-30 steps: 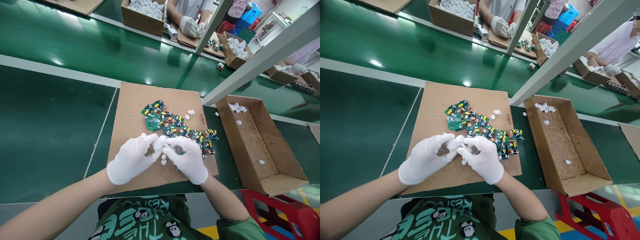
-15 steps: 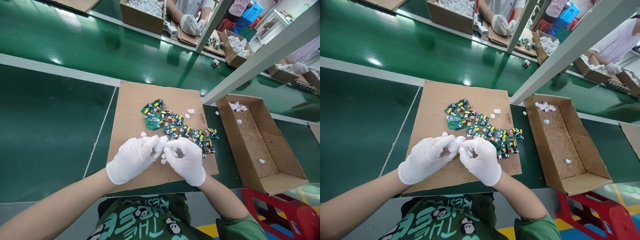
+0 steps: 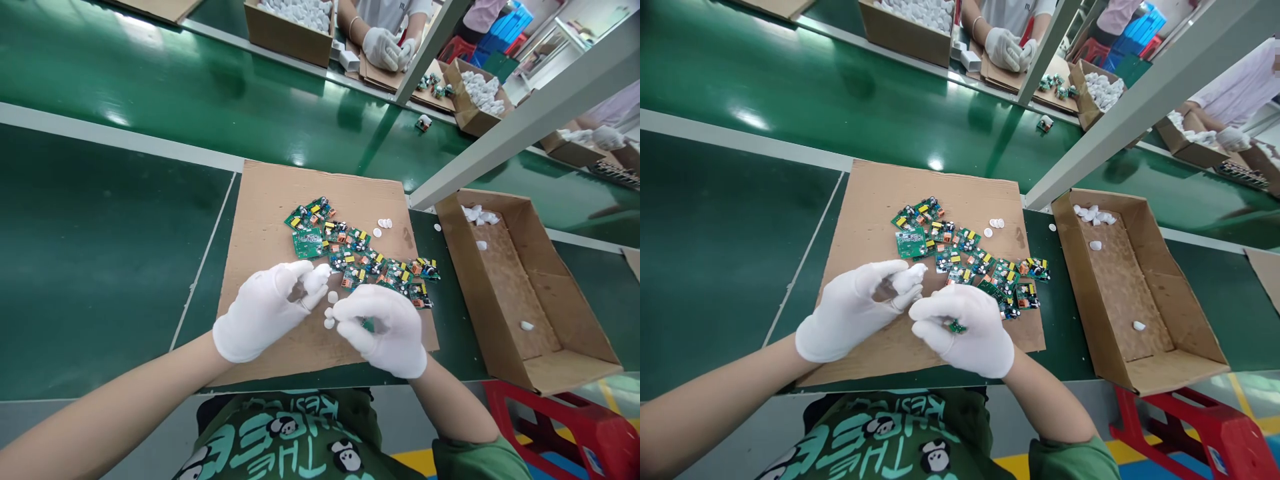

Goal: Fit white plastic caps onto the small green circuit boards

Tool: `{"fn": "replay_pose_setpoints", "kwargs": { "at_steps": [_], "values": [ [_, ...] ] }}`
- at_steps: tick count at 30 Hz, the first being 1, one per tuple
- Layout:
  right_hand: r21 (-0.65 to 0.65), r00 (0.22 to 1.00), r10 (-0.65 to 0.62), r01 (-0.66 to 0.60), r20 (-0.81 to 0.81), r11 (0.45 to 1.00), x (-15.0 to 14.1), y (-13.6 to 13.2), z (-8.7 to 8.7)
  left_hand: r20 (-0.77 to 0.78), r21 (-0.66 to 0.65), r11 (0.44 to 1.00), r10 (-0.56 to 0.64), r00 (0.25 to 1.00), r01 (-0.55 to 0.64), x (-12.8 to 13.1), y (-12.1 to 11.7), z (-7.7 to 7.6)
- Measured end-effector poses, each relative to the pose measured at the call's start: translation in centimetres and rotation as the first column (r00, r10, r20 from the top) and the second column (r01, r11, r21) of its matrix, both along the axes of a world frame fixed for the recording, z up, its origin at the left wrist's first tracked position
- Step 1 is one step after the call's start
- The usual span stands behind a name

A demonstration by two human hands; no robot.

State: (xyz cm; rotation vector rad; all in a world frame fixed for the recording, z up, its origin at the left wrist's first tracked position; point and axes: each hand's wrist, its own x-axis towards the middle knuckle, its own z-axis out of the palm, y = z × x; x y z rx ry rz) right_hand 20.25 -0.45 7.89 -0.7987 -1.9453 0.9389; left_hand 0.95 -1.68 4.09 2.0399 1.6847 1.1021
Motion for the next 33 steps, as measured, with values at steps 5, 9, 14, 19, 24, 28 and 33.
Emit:
{"fn": "replay_pose_setpoints", "kwargs": {
  "at_steps": [5, 9, 14, 19, 24, 28, 33],
  "values": [
    [-0.49, 0.94, -0.213, 0.058, -0.267, 0.87, 0.9, 1.2, 0.1, 0.598, -0.35, 0.892, -0.024, 0.801, 0.288, 0.2, 0.4, 2.2],
    [-0.582, 0.895, -0.219, -0.054, -0.388, 0.811, 1.2, 2.1, -0.3, 0.839, -0.395, 0.758, 0.068, 0.54, 0.519, 0.1, 0.8, 3.3],
    [-0.607, 0.871, -0.201, -0.132, -0.449, 0.784, 1.2, 2.4, -0.2, 0.885, -0.421, 0.686, 0.167, 0.435, 0.593, -0.2, 1.0, 3.7],
    [-0.693, 0.861, -0.27, -0.124, -0.431, 0.71, 1.1, 2.2, -0.3, 0.886, -0.448, 0.665, 0.241, 0.395, 0.598, -0.3, 1.0, 3.6],
    [-0.658, 0.861, -0.258, -0.111, -0.438, 0.745, 1.2, 2.0, -0.7, 0.881, -0.456, 0.663, 0.239, 0.409, 0.594, -0.3, 1.1, 3.6],
    [-0.619, 0.878, -0.256, -0.056, -0.403, 0.783, 1.4, 1.9, -1.0, 0.872, -0.461, 0.677, 0.225, 0.435, 0.574, -0.3, 1.1, 3.6],
    [-0.58, 0.907, -0.211, -0.044, -0.365, 0.814, 1.4, 2.2, -0.8, 0.852, -0.482, 0.692, 0.227, 0.471, 0.538, -0.5, 1.0, 3.3]
  ]
}}
